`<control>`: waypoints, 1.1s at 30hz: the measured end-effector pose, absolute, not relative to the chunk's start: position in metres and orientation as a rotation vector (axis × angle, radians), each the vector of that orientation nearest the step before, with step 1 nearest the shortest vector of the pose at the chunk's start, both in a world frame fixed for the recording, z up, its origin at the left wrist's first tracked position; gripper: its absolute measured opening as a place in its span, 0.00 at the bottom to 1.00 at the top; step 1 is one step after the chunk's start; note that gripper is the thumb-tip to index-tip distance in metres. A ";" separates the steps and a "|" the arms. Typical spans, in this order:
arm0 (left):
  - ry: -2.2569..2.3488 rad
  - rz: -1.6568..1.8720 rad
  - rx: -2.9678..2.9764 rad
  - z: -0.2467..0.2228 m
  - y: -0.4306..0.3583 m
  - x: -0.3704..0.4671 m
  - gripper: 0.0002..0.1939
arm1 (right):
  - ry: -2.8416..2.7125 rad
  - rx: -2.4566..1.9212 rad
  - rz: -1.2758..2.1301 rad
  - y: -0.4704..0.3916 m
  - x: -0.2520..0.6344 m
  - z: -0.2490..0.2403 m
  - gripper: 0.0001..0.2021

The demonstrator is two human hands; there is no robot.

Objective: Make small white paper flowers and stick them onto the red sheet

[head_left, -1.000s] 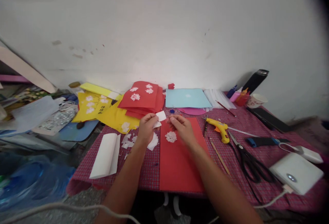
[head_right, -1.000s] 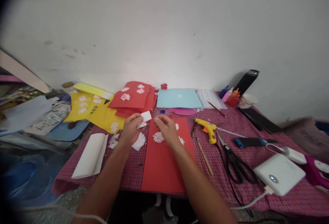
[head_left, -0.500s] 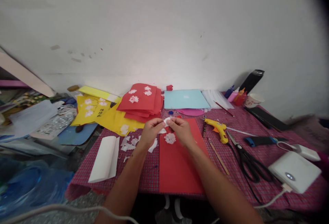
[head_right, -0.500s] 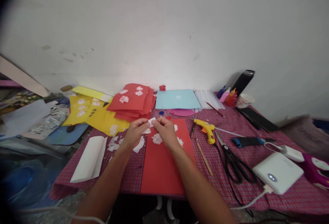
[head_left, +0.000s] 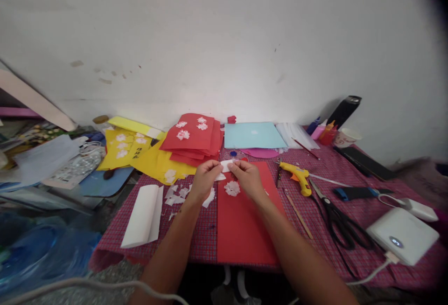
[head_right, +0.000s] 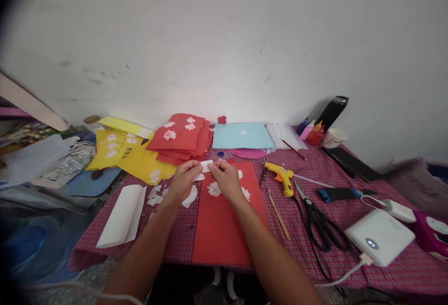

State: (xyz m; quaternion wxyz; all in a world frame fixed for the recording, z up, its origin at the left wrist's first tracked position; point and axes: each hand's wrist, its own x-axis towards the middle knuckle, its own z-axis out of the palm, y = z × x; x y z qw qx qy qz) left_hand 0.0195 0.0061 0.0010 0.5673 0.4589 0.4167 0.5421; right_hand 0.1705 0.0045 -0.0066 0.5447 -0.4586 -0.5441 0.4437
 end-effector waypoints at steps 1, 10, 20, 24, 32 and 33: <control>0.965 1.275 1.070 0.001 0.006 0.020 0.08 | -1.291 -1.091 1.053 0.005 0.171 -0.007 0.16; 1.009 1.273 1.190 -0.001 0.006 0.020 0.10 | -1.318 -1.097 1.030 0.005 0.169 -0.006 0.17; 0.891 1.300 1.090 0.000 0.007 0.021 0.13 | -1.345 -1.118 0.998 0.006 0.170 -0.007 0.17; 0.945 1.243 1.222 -0.003 0.007 0.020 0.14 | -1.360 -1.126 0.979 0.005 0.170 -0.005 0.17; 1.072 1.287 1.231 -0.007 0.009 0.020 0.13 | -1.339 -1.110 1.006 0.005 0.170 -0.007 0.16; 1.078 1.291 1.218 -0.006 0.009 0.020 0.13 | -1.330 -1.098 1.005 0.006 0.170 -0.007 0.16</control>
